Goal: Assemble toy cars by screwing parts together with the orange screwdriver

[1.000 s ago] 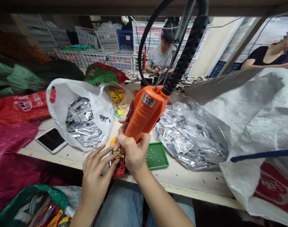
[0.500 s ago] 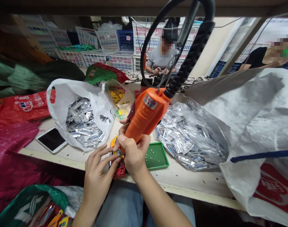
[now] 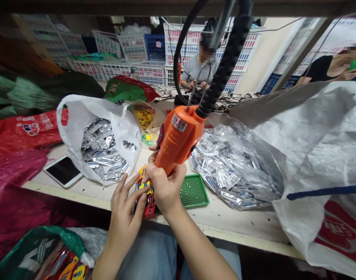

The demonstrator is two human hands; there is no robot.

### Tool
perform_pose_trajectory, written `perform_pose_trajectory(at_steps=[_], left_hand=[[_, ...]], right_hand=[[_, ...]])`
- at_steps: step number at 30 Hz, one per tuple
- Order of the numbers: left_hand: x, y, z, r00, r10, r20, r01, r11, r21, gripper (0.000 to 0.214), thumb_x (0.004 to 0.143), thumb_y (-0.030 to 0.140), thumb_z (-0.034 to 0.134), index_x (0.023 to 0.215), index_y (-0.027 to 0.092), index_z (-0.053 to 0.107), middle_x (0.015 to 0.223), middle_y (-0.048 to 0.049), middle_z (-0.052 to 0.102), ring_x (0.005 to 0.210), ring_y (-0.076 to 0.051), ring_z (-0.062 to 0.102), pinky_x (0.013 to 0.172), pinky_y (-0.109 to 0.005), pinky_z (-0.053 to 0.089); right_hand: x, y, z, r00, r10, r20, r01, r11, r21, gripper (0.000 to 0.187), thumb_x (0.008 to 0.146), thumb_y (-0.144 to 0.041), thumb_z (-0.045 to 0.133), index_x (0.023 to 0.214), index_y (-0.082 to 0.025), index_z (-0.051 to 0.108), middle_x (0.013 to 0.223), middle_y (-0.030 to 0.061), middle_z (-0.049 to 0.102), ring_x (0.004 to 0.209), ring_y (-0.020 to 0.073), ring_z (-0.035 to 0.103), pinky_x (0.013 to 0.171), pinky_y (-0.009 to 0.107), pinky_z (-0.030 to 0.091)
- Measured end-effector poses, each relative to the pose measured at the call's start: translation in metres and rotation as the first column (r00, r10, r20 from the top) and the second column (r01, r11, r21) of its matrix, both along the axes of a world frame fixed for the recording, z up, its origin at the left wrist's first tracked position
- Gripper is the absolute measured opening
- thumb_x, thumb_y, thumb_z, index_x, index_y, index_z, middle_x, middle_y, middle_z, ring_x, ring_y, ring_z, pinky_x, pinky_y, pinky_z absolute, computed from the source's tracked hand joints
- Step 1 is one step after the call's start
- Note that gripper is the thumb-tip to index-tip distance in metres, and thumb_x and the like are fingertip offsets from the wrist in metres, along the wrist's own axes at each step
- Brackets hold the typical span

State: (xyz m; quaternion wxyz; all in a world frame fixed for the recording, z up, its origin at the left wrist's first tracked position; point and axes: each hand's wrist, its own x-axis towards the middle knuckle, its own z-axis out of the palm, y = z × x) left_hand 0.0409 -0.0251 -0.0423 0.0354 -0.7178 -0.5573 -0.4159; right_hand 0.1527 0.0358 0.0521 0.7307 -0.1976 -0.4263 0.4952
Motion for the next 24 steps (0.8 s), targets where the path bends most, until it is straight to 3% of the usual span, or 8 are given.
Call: perform_pose_trajectory(at_steps=[8, 13, 17, 19, 22, 24], left_hand=[[0.005, -0.002, -0.001, 0.996, 0.038, 0.083, -0.036, 0.999, -0.022, 0.025, 0.101, 0.019, 0.049, 0.118, 0.03, 0.062, 0.136, -0.0066, 0.063, 0.148, -0.027, 0.037, 0.116, -0.055, 0.034], [0.004, 0.001, -0.002, 0.992, 0.04, 0.118, -0.037, 0.999, -0.033, 0.022, 0.102, 0.024, 0.047, 0.114, 0.027, 0.065, 0.134, -0.0079, 0.066, 0.138, -0.029, 0.05, 0.111, -0.054, 0.042], [0.002, 0.003, -0.003, 0.992, 0.038, 0.116, -0.034, 0.999, -0.035, 0.021, 0.101, 0.024, 0.047, 0.11, 0.025, 0.067, 0.132, -0.0087, 0.067, 0.138, -0.03, 0.05, 0.11, -0.056, 0.042], [0.001, 0.004, -0.003, 0.993, 0.031, 0.117, -0.025, 0.998, -0.052, 0.022, 0.101, 0.025, 0.049, 0.109, 0.027, 0.069, 0.133, -0.0073, 0.067, 0.141, -0.029, 0.047, 0.112, -0.056, 0.041], [-0.001, 0.003, -0.002, 0.989, 0.006, 0.148, 0.006, 0.997, -0.083, 0.024, 0.101, 0.025, 0.048, 0.112, 0.029, 0.07, 0.134, -0.0057, 0.066, 0.143, -0.028, 0.045, 0.114, -0.058, 0.038], [-0.002, 0.003, -0.003, 0.983, -0.017, 0.183, 0.035, 0.995, -0.096, 0.026, 0.102, 0.026, 0.048, 0.115, 0.03, 0.069, 0.135, -0.0059, 0.066, 0.142, -0.027, 0.045, 0.116, -0.057, 0.037]], right_hand=[[-0.004, 0.004, 0.002, 0.982, 0.145, 0.124, -0.145, 0.989, -0.007, 0.015, 0.069, -0.02, 0.063, 0.084, -0.02, 0.062, 0.06, -0.0066, 0.054, 0.041, 0.0076, 0.045, 0.04, 0.024, 0.032], [-0.01, 0.01, -0.001, 0.94, 0.233, 0.248, -0.247, 0.969, 0.027, 0.012, 0.069, -0.022, 0.066, 0.078, -0.018, 0.06, 0.061, -0.0057, 0.052, 0.05, 0.0075, 0.045, 0.049, 0.024, 0.038], [-0.009, 0.012, -0.001, 0.926, 0.328, 0.187, -0.332, 0.943, -0.009, 0.021, 0.07, -0.026, 0.066, 0.089, -0.017, 0.061, 0.061, -0.0076, 0.053, 0.042, 0.0068, 0.046, 0.042, 0.022, 0.037], [-0.002, 0.012, -0.001, 0.952, 0.284, 0.112, -0.283, 0.959, -0.024, 0.024, 0.072, -0.027, 0.065, 0.094, -0.018, 0.061, 0.058, -0.0088, 0.053, 0.037, 0.0075, 0.047, 0.039, 0.021, 0.036], [0.021, 0.011, 0.001, 0.998, 0.051, 0.038, -0.05, 0.998, -0.025, 0.023, 0.072, -0.028, 0.064, 0.092, -0.019, 0.061, 0.059, -0.0086, 0.055, 0.036, 0.0077, 0.049, 0.038, 0.021, 0.037], [0.042, 0.01, 0.0, 0.994, -0.107, 0.034, 0.108, 0.994, -0.021, 0.02, 0.07, -0.028, 0.065, 0.088, -0.02, 0.061, 0.058, -0.0083, 0.055, 0.036, 0.008, 0.048, 0.036, 0.021, 0.035]])
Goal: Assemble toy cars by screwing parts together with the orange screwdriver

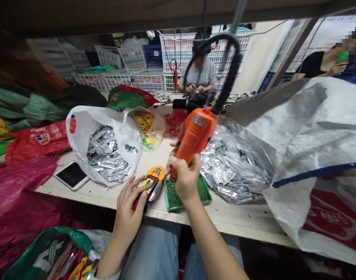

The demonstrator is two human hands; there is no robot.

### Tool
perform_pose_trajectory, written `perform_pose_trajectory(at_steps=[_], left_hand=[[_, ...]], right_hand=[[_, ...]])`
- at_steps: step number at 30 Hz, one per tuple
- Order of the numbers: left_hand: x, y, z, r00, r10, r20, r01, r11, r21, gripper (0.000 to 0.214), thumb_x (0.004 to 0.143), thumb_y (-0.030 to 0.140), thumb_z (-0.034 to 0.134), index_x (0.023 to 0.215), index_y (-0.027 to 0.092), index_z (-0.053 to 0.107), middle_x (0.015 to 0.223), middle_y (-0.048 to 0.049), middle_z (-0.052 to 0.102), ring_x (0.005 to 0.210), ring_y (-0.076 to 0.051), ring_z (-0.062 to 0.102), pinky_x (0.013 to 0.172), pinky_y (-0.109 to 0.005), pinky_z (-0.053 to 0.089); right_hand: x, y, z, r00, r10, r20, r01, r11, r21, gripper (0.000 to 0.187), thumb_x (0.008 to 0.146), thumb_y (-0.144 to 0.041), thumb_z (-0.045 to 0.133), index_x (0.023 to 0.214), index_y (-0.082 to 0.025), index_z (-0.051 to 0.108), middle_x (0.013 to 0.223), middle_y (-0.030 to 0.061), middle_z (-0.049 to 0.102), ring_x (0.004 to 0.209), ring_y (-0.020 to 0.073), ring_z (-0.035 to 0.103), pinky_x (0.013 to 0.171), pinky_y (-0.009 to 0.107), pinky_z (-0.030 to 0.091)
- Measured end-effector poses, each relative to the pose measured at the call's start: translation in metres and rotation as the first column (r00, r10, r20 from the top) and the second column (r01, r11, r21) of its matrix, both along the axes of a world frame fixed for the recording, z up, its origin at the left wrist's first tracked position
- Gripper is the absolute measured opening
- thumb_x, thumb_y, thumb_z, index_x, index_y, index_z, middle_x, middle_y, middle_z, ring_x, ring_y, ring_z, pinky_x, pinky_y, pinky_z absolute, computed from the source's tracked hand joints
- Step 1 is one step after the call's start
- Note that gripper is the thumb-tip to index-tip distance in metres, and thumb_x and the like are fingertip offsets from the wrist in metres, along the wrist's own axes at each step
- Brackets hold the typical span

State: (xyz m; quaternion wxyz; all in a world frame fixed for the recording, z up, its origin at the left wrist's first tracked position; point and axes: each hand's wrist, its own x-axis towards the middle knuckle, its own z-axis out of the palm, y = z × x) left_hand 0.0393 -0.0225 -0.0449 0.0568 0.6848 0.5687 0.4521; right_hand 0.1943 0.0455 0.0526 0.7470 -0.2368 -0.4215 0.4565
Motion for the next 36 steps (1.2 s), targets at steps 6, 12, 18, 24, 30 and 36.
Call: perform_pose_trajectory(at_steps=[6, 12, 18, 24, 30, 36], left_hand=[[0.007, -0.001, -0.002, 1.0, -0.018, 0.022, 0.019, 0.998, -0.055, 0.033, 0.103, 0.032, 0.047, 0.133, 0.032, 0.061, 0.144, -0.0092, 0.056, 0.138, -0.027, 0.05, 0.111, -0.057, 0.044], [0.02, 0.003, -0.003, 0.997, 0.02, -0.078, -0.027, 0.995, -0.1, 0.045, 0.104, 0.035, 0.045, 0.148, 0.04, 0.047, 0.149, -0.0106, 0.046, 0.139, -0.03, 0.047, 0.109, -0.06, 0.046], [0.018, 0.008, -0.007, 0.996, 0.022, -0.084, -0.029, 0.997, -0.077, 0.043, 0.103, 0.034, 0.047, 0.145, 0.04, 0.053, 0.142, -0.0097, 0.047, 0.13, -0.027, 0.05, 0.107, -0.052, 0.049], [0.021, 0.005, -0.007, 0.996, 0.028, -0.082, -0.032, 0.998, -0.046, 0.043, 0.102, 0.032, 0.048, 0.144, 0.037, 0.053, 0.142, -0.0104, 0.047, 0.135, -0.028, 0.048, 0.108, -0.051, 0.047], [0.031, -0.003, 0.008, 0.998, 0.064, -0.023, -0.06, 0.988, 0.145, 0.031, 0.098, 0.025, 0.059, 0.128, 0.027, 0.064, 0.139, -0.0105, 0.054, 0.132, -0.026, 0.051, 0.108, -0.045, 0.045], [0.038, -0.013, 0.02, 1.0, -0.006, -0.026, 0.011, 0.98, 0.197, 0.026, 0.095, 0.019, 0.064, 0.119, 0.029, 0.067, 0.121, -0.0043, 0.067, 0.119, -0.021, 0.058, 0.102, -0.039, 0.046]], right_hand=[[0.053, 0.003, -0.014, 0.964, -0.258, 0.062, 0.257, 0.966, 0.034, 0.019, 0.07, -0.024, 0.064, 0.088, -0.019, 0.062, 0.059, -0.0065, 0.055, 0.038, 0.0092, 0.05, 0.038, 0.022, 0.037], [0.062, 0.014, -0.032, 0.948, -0.307, 0.088, 0.303, 0.951, 0.058, 0.016, 0.073, -0.023, 0.066, 0.088, -0.018, 0.064, 0.06, -0.0053, 0.057, 0.04, 0.0097, 0.051, 0.04, 0.023, 0.04], [0.057, 0.018, -0.036, 0.936, -0.345, 0.065, 0.343, 0.939, 0.04, 0.018, 0.072, -0.026, 0.065, 0.088, -0.019, 0.064, 0.061, -0.0055, 0.056, 0.041, 0.0098, 0.05, 0.041, 0.024, 0.039], [0.052, 0.018, -0.039, 0.931, -0.356, 0.083, 0.356, 0.934, 0.021, 0.02, 0.072, -0.029, 0.065, 0.089, -0.019, 0.063, 0.06, -0.0066, 0.055, 0.041, 0.0098, 0.05, 0.042, 0.024, 0.039], [0.036, 0.001, -0.014, 0.942, -0.321, -0.098, 0.324, 0.946, 0.027, 0.022, 0.07, -0.023, 0.06, 0.092, -0.019, 0.063, 0.058, -0.006, 0.054, 0.039, 0.01, 0.05, 0.04, 0.023, 0.036], [0.007, -0.027, 0.023, 0.953, -0.128, -0.275, 0.144, 0.989, 0.041, 0.024, 0.066, -0.025, 0.052, 0.088, -0.021, 0.063, 0.053, -0.0061, 0.051, 0.033, 0.0105, 0.044, 0.034, 0.023, 0.032]])
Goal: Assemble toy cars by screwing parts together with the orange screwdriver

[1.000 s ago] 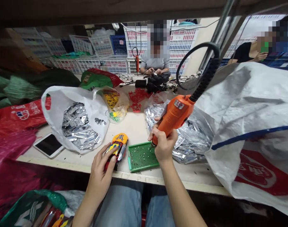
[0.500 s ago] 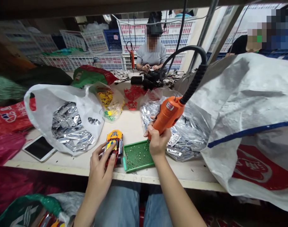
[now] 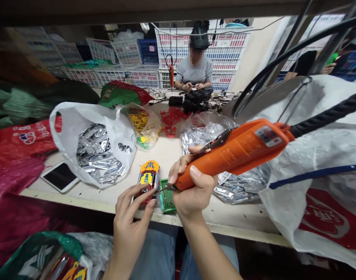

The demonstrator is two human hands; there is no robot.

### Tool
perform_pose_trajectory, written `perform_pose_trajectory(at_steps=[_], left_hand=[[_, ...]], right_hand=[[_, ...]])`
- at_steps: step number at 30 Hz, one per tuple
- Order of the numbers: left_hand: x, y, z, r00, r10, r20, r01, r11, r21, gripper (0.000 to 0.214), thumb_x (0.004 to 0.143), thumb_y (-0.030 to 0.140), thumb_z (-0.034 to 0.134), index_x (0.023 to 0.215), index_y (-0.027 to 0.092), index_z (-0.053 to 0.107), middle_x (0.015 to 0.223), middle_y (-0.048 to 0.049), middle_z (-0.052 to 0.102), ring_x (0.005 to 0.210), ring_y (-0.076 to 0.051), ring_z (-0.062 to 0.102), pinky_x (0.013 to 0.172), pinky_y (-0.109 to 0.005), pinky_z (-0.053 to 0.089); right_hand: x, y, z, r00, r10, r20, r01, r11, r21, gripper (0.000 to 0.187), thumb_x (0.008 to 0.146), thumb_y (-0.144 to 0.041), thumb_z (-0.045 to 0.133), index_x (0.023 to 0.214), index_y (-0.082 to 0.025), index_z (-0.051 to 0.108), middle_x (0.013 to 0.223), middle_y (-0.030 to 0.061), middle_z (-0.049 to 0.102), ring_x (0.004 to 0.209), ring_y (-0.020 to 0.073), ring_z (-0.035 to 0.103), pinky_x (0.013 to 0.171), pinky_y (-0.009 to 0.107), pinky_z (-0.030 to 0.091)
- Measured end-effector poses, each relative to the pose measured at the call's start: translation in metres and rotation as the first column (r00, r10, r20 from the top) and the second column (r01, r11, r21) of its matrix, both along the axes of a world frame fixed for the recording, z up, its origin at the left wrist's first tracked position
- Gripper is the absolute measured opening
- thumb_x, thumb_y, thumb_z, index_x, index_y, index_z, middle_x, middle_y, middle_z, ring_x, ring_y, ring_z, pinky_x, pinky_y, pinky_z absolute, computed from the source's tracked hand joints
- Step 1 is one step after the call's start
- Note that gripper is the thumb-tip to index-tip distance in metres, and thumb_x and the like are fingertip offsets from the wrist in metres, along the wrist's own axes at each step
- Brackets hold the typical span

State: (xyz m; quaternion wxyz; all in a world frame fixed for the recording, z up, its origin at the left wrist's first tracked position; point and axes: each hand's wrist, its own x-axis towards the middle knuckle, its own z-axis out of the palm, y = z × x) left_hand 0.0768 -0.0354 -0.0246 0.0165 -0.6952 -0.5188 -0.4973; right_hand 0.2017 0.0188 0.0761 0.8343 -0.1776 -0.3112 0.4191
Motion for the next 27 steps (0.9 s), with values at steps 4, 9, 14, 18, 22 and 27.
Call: perform_pose_trajectory(at_steps=[4, 9, 14, 18, 22, 27], left_hand=[[-0.003, -0.003, 0.002, 0.995, -0.043, 0.087, 0.046, 0.999, -0.027, 0.024, 0.096, 0.019, 0.064, 0.116, 0.031, 0.069, 0.121, -0.0003, 0.069, 0.121, -0.018, 0.056, 0.103, -0.034, 0.045], [-0.01, -0.003, 0.006, 0.988, -0.006, 0.153, 0.003, 1.0, 0.016, 0.009, 0.095, 0.025, 0.066, 0.098, 0.031, 0.072, 0.108, 0.0031, 0.073, 0.115, -0.017, 0.058, 0.1, -0.033, 0.043], [-0.016, -0.003, 0.008, 0.996, 0.074, 0.055, -0.079, 0.994, 0.081, 0.003, 0.092, 0.029, 0.07, 0.089, 0.027, 0.07, 0.099, -0.0001, 0.072, 0.111, -0.022, 0.057, 0.097, -0.037, 0.039], [-0.017, -0.003, 0.009, 0.996, 0.077, 0.034, -0.08, 0.991, 0.107, 0.005, 0.092, 0.03, 0.07, 0.089, 0.026, 0.069, 0.099, -0.0013, 0.07, 0.109, -0.022, 0.057, 0.096, -0.037, 0.039], [-0.019, -0.004, 0.01, 0.999, 0.044, 0.029, -0.047, 0.993, 0.108, 0.002, 0.092, 0.026, 0.07, 0.093, 0.028, 0.07, 0.098, -0.0002, 0.07, 0.111, -0.022, 0.056, 0.097, -0.037, 0.039], [-0.02, -0.004, 0.009, 1.0, -0.006, -0.016, 0.008, 0.995, 0.097, 0.01, 0.095, 0.02, 0.065, 0.097, 0.029, 0.068, 0.096, 0.0024, 0.073, 0.116, -0.021, 0.055, 0.1, -0.036, 0.037]], right_hand=[[-0.014, -0.009, 0.004, 0.992, 0.126, -0.027, -0.125, 0.992, 0.02, 0.024, 0.066, -0.024, 0.053, 0.088, -0.022, 0.064, 0.054, -0.0057, 0.053, 0.033, 0.0103, 0.045, 0.035, 0.023, 0.033], [-0.025, -0.01, 0.003, 0.989, 0.149, -0.005, -0.149, 0.989, 0.013, 0.027, 0.067, -0.026, 0.053, 0.09, -0.021, 0.065, 0.054, -0.0055, 0.052, 0.034, 0.0106, 0.045, 0.036, 0.023, 0.032], [-0.03, -0.014, 0.005, 0.989, 0.139, 0.044, -0.139, 0.99, 0.005, 0.027, 0.068, -0.026, 0.053, 0.092, -0.022, 0.064, 0.055, -0.0054, 0.053, 0.035, 0.0104, 0.045, 0.037, 0.024, 0.034], [-0.032, -0.017, 0.002, 0.977, 0.205, 0.062, -0.206, 0.978, 0.011, 0.029, 0.067, -0.024, 0.055, 0.094, -0.021, 0.064, 0.058, -0.0055, 0.055, 0.037, 0.0097, 0.049, 0.038, 0.022, 0.036], [-0.032, -0.017, -0.001, 0.972, 0.225, 0.059, -0.226, 0.974, 0.008, 0.027, 0.068, -0.024, 0.056, 0.093, -0.021, 0.065, 0.058, -0.0059, 0.055, 0.037, 0.0094, 0.05, 0.038, 0.022, 0.036], [-0.033, -0.015, -0.003, 0.969, 0.242, 0.047, -0.242, 0.97, 0.003, 0.026, 0.067, -0.023, 0.057, 0.092, -0.021, 0.066, 0.058, -0.0059, 0.056, 0.038, 0.0093, 0.051, 0.039, 0.021, 0.037]])
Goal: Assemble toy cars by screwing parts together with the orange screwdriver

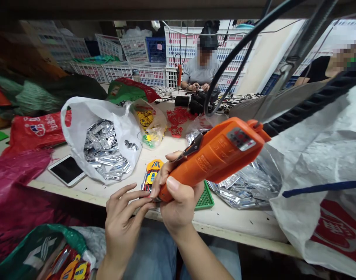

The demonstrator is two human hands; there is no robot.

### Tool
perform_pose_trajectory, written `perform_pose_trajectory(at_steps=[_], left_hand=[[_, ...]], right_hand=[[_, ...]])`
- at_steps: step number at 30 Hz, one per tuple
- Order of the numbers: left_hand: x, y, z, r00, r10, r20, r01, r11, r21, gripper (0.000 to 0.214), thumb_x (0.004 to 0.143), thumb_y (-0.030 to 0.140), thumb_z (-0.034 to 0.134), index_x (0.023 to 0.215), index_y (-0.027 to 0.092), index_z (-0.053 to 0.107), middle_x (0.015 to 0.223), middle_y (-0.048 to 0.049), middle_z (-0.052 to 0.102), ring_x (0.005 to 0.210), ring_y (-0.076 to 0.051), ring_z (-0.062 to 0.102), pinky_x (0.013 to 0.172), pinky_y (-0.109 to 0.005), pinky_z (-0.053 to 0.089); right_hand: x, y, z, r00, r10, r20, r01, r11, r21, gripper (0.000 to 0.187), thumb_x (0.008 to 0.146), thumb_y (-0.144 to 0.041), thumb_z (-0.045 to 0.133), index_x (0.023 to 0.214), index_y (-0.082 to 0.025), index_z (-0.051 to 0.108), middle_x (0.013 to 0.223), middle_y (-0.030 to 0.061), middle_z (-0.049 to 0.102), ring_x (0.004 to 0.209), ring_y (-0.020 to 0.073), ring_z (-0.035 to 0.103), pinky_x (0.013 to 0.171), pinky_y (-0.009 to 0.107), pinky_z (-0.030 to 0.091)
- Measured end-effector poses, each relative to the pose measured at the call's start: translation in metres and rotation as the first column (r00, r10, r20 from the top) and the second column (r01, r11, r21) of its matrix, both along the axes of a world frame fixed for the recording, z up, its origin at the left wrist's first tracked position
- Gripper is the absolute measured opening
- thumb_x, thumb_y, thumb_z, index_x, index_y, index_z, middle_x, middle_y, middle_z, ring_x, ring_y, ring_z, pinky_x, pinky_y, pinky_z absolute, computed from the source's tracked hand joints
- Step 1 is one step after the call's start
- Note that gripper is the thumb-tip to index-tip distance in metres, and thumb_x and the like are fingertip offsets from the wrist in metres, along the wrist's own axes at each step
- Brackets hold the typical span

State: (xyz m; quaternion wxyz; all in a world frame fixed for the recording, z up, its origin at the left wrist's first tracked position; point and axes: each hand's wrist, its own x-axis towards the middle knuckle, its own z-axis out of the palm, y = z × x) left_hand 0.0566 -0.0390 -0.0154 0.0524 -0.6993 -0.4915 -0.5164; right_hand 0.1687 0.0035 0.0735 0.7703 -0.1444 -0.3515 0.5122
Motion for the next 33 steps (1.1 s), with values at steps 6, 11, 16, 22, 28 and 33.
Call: perform_pose_trajectory(at_steps=[6, 11, 16, 22, 28, 33], left_hand=[[-0.007, 0.01, -0.014, 0.987, 0.056, -0.153, -0.078, 0.987, -0.137, 0.042, 0.103, 0.038, 0.048, 0.141, 0.02, 0.051, 0.146, -0.0112, 0.057, 0.146, -0.026, 0.036, 0.112, -0.043, 0.032], [-0.011, 0.014, -0.029, 0.945, 0.028, -0.326, -0.109, 0.966, -0.233, 0.039, 0.104, 0.04, 0.044, 0.141, 0.029, 0.05, 0.151, -0.0059, 0.055, 0.144, -0.028, 0.04, 0.111, -0.05, 0.033], [-0.012, 0.012, -0.034, 0.93, 0.039, -0.365, -0.129, 0.965, -0.227, 0.039, 0.105, 0.036, 0.042, 0.143, 0.03, 0.05, 0.153, -0.008, 0.052, 0.14, -0.029, 0.045, 0.108, -0.053, 0.036], [-0.013, 0.012, -0.035, 0.932, 0.018, -0.362, -0.125, 0.953, -0.274, 0.043, 0.103, 0.035, 0.045, 0.146, 0.031, 0.048, 0.154, -0.0085, 0.051, 0.139, -0.029, 0.044, 0.109, -0.054, 0.039], [-0.007, 0.012, -0.032, 0.953, 0.051, -0.3, -0.134, 0.955, -0.263, 0.038, 0.104, 0.038, 0.043, 0.139, 0.03, 0.056, 0.149, -0.0103, 0.056, 0.135, -0.03, 0.049, 0.108, -0.057, 0.039], [-0.005, 0.013, -0.029, 0.969, 0.042, -0.244, -0.116, 0.947, -0.3, 0.036, 0.102, 0.039, 0.047, 0.135, 0.03, 0.059, 0.145, -0.0113, 0.058, 0.133, -0.03, 0.051, 0.108, -0.058, 0.041]], right_hand=[[-0.005, 0.018, -0.006, 0.998, -0.024, 0.055, 0.023, 1.0, 0.021, 0.028, 0.069, -0.023, 0.059, 0.097, -0.021, 0.063, 0.059, -0.0068, 0.055, 0.037, 0.0096, 0.05, 0.038, 0.023, 0.037], [-0.013, 0.044, -0.007, 0.989, -0.073, 0.125, 0.067, 0.996, 0.051, 0.028, 0.073, -0.023, 0.059, 0.101, -0.021, 0.059, 0.061, -0.0072, 0.054, 0.039, 0.0089, 0.05, 0.038, 0.023, 0.037], [-0.022, 0.053, -0.009, 0.983, -0.049, 0.177, 0.042, 0.998, 0.043, 0.032, 0.073, -0.027, 0.057, 0.105, -0.022, 0.057, 0.062, -0.008, 0.053, 0.039, 0.0088, 0.049, 0.038, 0.023, 0.037], [-0.028, 0.051, -0.021, 0.967, 0.013, 0.253, -0.014, 1.0, 0.004, 0.032, 0.074, -0.027, 0.057, 0.105, -0.021, 0.058, 0.061, -0.0074, 0.053, 0.04, 0.0093, 0.048, 0.041, 0.025, 0.036], [-0.029, 0.053, -0.029, 0.959, 0.007, 0.285, -0.014, 1.0, 0.022, 0.014, 0.076, -0.029, 0.058, 0.086, -0.019, 0.06, 0.057, -0.0062, 0.053, 0.041, 0.0095, 0.047, 0.043, 0.025, 0.036], [-0.032, 0.059, -0.024, 0.922, 0.082, 0.379, -0.102, 0.994, 0.033, 0.012, 0.076, -0.029, 0.061, 0.083, -0.019, 0.06, 0.055, -0.0071, 0.053, 0.04, 0.0092, 0.047, 0.043, 0.025, 0.038]])
